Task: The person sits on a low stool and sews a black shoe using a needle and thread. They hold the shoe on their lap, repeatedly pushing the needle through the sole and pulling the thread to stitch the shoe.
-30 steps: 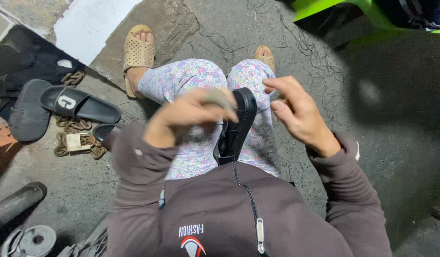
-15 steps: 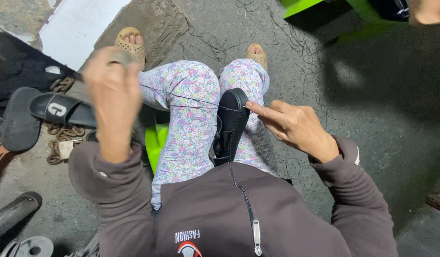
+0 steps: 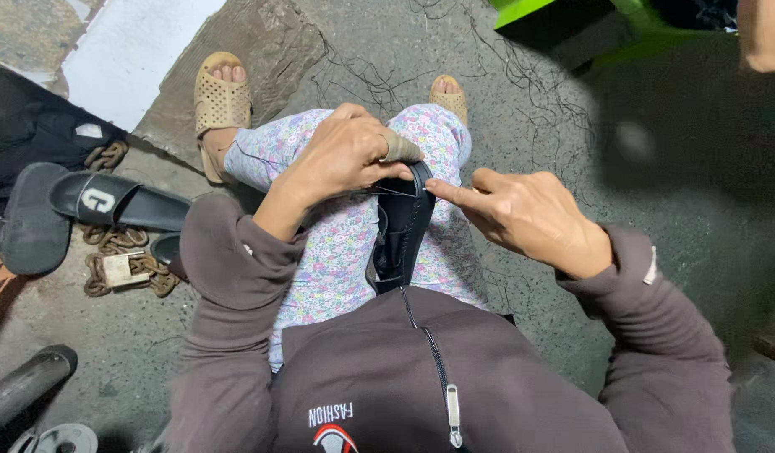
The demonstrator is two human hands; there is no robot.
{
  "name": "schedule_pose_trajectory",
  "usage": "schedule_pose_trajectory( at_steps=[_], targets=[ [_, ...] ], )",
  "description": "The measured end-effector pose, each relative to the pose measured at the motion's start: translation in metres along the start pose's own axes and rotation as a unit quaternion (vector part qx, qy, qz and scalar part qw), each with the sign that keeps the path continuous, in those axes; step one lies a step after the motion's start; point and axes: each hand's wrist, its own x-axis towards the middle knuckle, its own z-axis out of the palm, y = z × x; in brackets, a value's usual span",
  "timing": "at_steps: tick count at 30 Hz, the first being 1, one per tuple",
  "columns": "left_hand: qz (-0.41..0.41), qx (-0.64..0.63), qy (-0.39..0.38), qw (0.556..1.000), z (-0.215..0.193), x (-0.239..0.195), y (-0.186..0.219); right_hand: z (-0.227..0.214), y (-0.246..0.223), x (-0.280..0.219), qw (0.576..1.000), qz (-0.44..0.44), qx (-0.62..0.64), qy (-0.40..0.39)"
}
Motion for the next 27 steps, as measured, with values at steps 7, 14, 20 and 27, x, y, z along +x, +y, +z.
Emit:
schedule_pose_trajectory(
  at_steps=[7,14,20,27],
  targets=[
    [0.003,0.022,0.024,0.999,0.004,0.003,-0.001,-0.03,-0.007,0.014,0.981,-0.009,-0.099,-0.167],
    [0.005,0.051,0.039,0.998,0.026,-0.006,-0.022,-0.026,-0.006,0.023,0.976,-0.035,-0.102,-0.191],
    [0.004,0.034,0.05,0.998,0.027,-0.005,-0.021,0.024,0.008,0.008,0.994,-0.05,0.08,0.05],
    [0.008,0.056,0.055,0.997,0.032,-0.003,-0.024,0.026,0.002,0.018,0.991,-0.073,0.046,0.103]
  ],
)
